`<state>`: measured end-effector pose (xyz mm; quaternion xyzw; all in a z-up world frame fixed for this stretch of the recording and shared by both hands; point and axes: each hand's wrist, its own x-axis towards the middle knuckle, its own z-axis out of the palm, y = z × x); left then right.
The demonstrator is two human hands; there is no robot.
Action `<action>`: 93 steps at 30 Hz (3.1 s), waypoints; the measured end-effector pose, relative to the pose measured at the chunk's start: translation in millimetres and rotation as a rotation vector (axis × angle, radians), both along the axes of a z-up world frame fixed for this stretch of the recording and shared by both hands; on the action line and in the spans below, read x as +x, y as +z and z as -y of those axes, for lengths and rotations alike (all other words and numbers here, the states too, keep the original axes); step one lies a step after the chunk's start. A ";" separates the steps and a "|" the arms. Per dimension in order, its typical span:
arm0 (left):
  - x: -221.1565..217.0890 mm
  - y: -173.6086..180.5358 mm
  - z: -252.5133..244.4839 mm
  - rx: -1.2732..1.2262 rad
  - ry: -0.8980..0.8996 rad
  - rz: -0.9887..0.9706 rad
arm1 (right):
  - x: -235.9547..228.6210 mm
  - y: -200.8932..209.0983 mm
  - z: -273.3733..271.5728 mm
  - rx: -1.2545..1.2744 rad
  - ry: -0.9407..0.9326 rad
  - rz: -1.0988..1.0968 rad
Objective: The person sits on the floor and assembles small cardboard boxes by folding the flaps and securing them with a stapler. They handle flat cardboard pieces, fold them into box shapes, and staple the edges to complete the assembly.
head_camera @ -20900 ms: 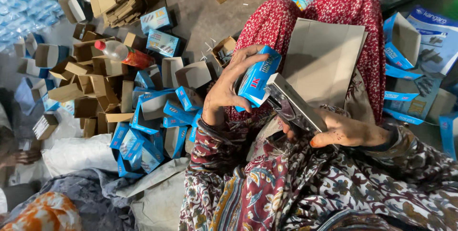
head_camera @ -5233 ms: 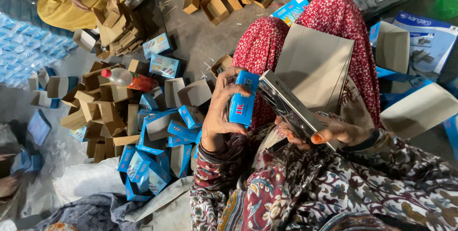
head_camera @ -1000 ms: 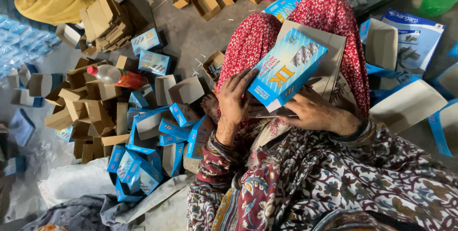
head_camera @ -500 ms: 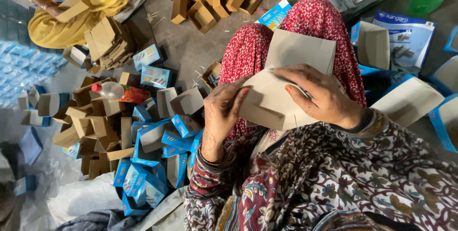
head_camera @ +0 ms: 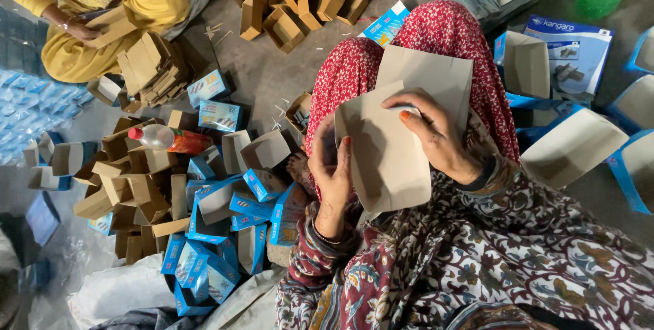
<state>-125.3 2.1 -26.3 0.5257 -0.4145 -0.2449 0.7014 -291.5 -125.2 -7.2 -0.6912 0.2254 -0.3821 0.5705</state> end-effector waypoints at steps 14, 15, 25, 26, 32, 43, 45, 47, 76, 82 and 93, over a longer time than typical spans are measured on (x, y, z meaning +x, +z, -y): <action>-5.4 -63.9 -22.8 -0.010 0.039 -0.294 | -1.3 -43.0 -11.5 0.235 -0.017 0.165; -5.5 -60.2 -22.3 -0.007 0.026 -0.318 | -2.0 -44.0 -11.5 0.217 -0.021 0.156; -0.4 -39.4 9.4 0.038 -0.147 -0.128 | 3.5 -38.7 -8.9 -0.015 -0.016 -0.018; -1.7 -39.2 12.0 0.049 -0.141 -0.184 | 4.1 -36.0 -11.5 -0.013 -0.036 -0.014; -8.7 -29.0 16.7 0.005 -0.237 -0.331 | 3.4 -17.8 -17.4 -0.262 -0.131 -0.148; -7.3 -13.7 4.1 -0.090 -0.564 -0.736 | 8.6 -6.5 -12.5 -0.504 -0.154 -0.226; -5.2 -25.1 -0.3 -0.038 -0.534 -0.703 | 11.5 -5.5 -13.8 -0.457 -0.142 -0.188; -4.8 -45.1 -6.5 -0.009 -0.569 -0.772 | 12.8 -3.8 -15.6 -0.463 -0.135 -0.167; 64.6 -43.0 3.5 -0.490 -0.429 -1.240 | -27.8 -61.7 -4.6 -0.904 0.333 -0.772; 65.2 -9.8 0.7 -0.367 -0.243 -1.184 | -29.9 -62.8 8.9 -0.858 0.435 -0.774; 85.6 9.6 -20.3 -0.517 -0.327 -0.841 | -15.2 -51.8 13.3 -0.877 0.467 -0.942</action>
